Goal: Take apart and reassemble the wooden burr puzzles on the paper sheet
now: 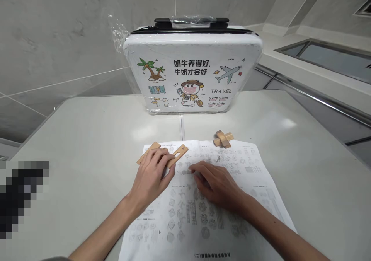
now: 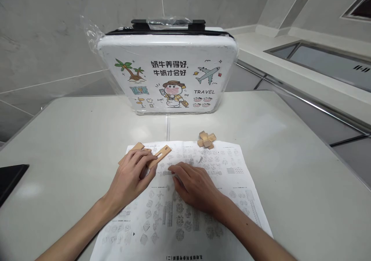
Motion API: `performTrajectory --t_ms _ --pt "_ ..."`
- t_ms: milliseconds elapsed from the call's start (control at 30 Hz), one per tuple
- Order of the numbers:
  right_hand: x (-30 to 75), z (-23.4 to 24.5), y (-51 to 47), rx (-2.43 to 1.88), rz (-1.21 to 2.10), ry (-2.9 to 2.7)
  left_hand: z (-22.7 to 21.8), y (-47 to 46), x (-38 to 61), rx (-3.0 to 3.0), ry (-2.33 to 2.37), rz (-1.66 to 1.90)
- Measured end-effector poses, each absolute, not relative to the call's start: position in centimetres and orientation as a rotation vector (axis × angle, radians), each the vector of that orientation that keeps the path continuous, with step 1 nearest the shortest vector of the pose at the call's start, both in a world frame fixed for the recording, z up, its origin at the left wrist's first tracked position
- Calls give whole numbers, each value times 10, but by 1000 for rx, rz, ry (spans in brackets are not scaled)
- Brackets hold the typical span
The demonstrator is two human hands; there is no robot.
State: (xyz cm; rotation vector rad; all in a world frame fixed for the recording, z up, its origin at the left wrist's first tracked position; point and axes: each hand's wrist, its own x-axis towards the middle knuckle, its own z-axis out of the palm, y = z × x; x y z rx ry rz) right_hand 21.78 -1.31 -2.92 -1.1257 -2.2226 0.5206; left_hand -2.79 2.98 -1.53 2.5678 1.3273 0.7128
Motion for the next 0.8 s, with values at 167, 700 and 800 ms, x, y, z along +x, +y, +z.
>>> performTrajectory --t_ms 167,700,800 --pt "218 -29 -13 -1135 534 -2217 -19 35 -33 2575 1473 759" --pt "218 -31 -13 -1137 553 -2215 -19 39 -38 2569 1668 853" --pt "219 -31 -13 -1139 557 -2219 -18 46 -45 2550 1691 840"
